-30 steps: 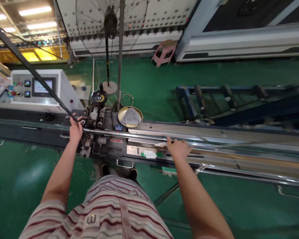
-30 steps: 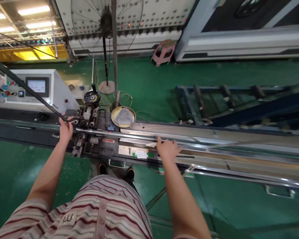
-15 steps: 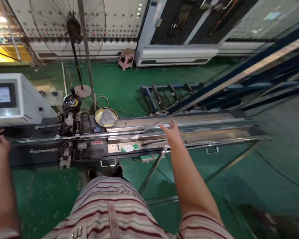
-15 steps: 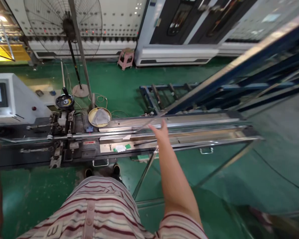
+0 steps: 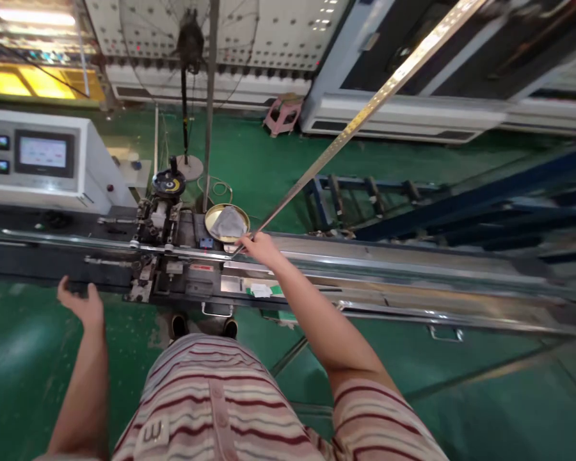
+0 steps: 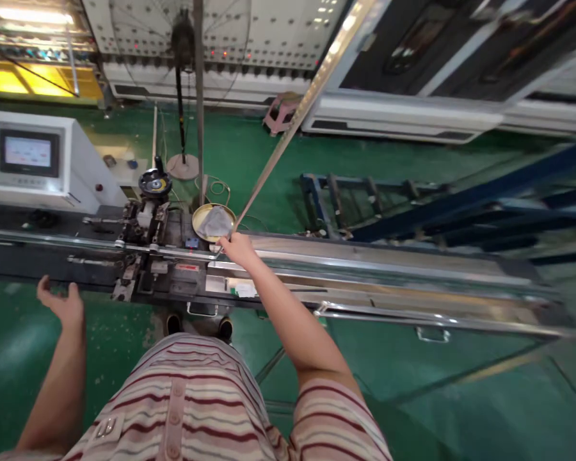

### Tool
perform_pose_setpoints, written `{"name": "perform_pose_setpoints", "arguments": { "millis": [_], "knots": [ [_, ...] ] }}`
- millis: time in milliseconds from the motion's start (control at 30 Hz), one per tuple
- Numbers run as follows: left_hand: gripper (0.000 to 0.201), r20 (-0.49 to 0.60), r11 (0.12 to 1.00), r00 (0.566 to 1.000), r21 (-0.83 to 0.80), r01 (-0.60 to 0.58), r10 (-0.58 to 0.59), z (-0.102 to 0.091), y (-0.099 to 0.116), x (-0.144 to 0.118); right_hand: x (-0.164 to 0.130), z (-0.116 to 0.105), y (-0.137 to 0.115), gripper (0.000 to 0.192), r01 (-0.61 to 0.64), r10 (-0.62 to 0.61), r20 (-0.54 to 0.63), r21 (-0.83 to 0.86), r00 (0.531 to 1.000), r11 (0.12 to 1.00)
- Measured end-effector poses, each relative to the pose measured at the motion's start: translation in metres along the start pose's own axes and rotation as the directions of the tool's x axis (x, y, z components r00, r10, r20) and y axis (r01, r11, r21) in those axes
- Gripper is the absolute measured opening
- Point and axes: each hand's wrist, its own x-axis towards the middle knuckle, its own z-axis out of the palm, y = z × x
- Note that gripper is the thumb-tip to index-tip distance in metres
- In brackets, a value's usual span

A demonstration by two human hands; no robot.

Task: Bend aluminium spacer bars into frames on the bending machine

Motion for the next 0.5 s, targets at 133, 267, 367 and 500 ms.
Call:
{"name": "perform_pose_setpoints", "arguments": {
  "millis": [133,267,367,500],
  "knots": [
    [0.061,-0.069,0.997,0.995,0.03,0.068,-0.066,-0.034,-0.053,-0.025,0.005,0.066,-0.059,0.034,0.112,-0.109,0.066,-0.054,0.992,0.992],
    [0.054,-0.094,0.993,0.99,0.053,0.106,-0.101,-0.076,-0.095,-0.013,0.004,0.135,-0.123,0.034,0.194,-0.18,0.12,-0.113,0.976,0.974],
    [0.047,-0.119,0.994,0.989,0.065,0.093,-0.085,-0.104,-0.122,0.005,0.005,0.186,-0.173,0.034,0.254,-0.235,0.134,-0.155,0.963,0.955],
    [0.039,-0.093,0.997,0.995,0.057,0.045,-0.04,-0.133,-0.154,0.035,0.012,0.255,-0.236,0.033,0.298,-0.273,0.152,-0.183,0.95,0.937]
  ]
}}
